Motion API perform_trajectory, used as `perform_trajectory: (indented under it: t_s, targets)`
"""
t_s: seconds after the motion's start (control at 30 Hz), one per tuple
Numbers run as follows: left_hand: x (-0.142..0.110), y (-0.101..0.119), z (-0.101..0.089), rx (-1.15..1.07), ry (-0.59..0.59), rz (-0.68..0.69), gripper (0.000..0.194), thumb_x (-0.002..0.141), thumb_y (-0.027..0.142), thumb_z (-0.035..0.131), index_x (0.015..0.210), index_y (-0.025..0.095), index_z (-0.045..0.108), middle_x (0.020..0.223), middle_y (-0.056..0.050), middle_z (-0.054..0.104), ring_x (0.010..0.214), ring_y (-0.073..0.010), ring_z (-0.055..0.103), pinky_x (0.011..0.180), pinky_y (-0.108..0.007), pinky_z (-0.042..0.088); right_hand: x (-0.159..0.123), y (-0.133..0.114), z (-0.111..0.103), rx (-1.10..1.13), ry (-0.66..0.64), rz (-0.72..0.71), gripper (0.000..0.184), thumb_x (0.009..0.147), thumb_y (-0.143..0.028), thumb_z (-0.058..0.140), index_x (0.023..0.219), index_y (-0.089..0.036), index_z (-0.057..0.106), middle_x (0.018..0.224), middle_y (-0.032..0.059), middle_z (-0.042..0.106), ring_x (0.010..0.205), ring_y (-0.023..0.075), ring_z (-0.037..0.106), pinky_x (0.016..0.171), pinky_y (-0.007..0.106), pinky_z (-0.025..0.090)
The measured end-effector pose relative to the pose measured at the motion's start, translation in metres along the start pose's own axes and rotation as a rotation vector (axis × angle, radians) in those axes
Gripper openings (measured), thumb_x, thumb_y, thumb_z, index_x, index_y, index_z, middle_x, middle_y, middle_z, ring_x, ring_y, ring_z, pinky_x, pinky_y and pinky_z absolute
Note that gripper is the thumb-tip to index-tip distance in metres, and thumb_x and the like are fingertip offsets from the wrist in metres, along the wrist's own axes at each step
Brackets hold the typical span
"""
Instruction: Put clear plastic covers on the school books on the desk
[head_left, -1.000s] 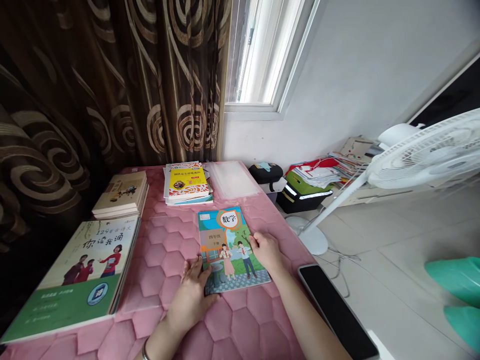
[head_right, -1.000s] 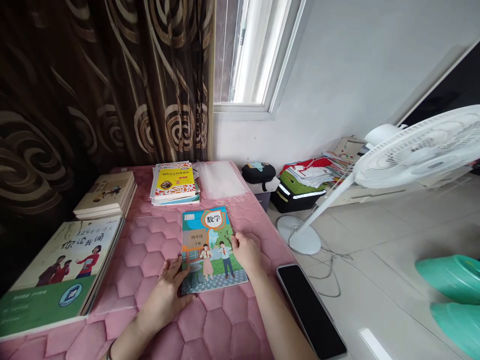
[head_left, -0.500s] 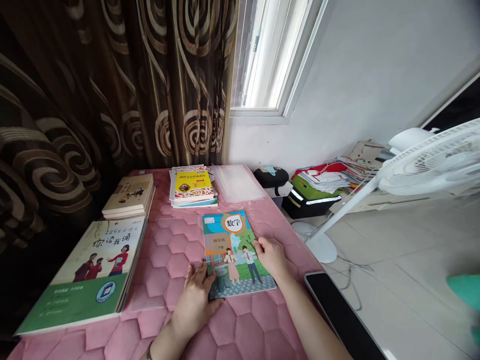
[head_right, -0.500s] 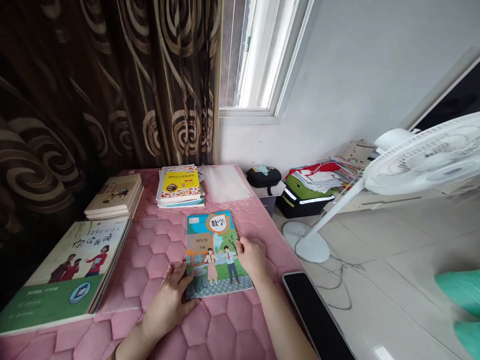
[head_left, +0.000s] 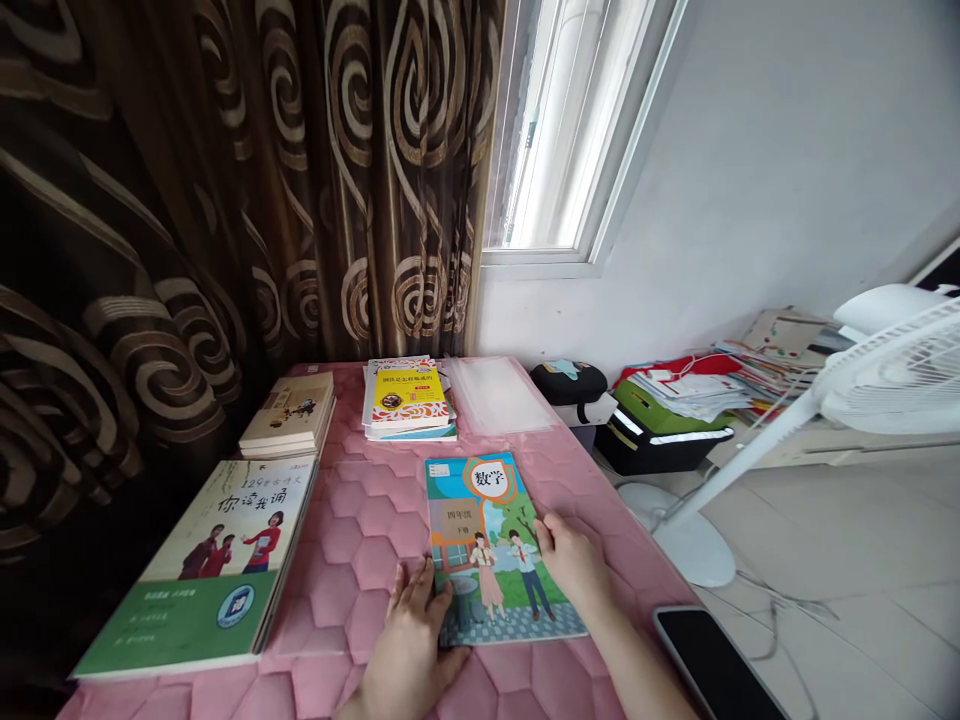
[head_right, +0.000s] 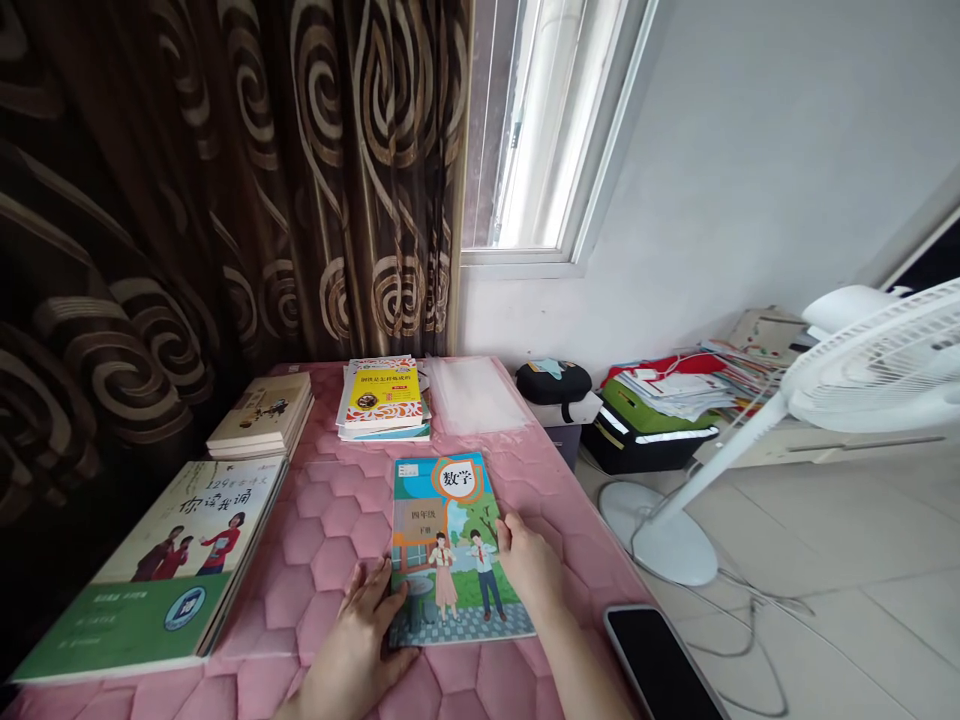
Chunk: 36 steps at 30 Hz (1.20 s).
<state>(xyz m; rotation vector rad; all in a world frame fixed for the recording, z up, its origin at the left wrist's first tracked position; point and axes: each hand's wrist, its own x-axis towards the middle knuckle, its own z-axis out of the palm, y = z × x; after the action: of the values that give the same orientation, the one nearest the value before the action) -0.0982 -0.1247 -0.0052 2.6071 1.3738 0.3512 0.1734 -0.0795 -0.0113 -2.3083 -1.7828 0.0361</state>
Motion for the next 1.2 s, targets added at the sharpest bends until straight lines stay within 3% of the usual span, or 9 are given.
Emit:
perform_trajectory:
  t_s: [0.33,0.63,1.2]
  targets:
    - [-0.003,-0.008,0.017,-0.009,0.117,0.046,0.058,0.071,0.031,0.074,0.127,0.021,0.062,0.142,-0.019,0.051,0.132,-0.0367,0.047,0.109,-0.059,0.038,-0.002,-0.005,-0.003,-0.007,-0.015,0.043,0.028,0.100,-0.030,0.039,0.088,-0.019,0.062,0.073,0.0059,0.072,0.062,0.0173,0.063,0.050,0.029,0.016]
    - [-0.002,-0.005,0.008,-0.029,0.070,0.010,0.056,0.074,0.032,0.072,0.128,0.021,0.061,0.142,-0.019,0.050,0.133,-0.0363,0.045,0.109,-0.060,0.037,-0.002,-0.009,-0.008,0.005,-0.075,0.083,0.031,0.102,-0.031,0.033,0.096,-0.019,0.061,0.078,0.0068,0.073,0.070,0.0195,0.067,0.050,0.027,0.021]
    - [0.000,-0.012,0.013,-0.022,0.143,0.087,0.050,0.080,0.034,0.067,0.127,0.020,0.060,0.142,-0.018,0.051,0.133,-0.0348,0.045,0.109,-0.059,0.037,-0.004,-0.016,-0.019,-0.003,-0.087,0.135,0.027,0.101,-0.030,0.037,0.101,-0.020,0.062,0.084,0.0073,0.073,0.075,0.0192,0.068,0.053,0.026,0.027]
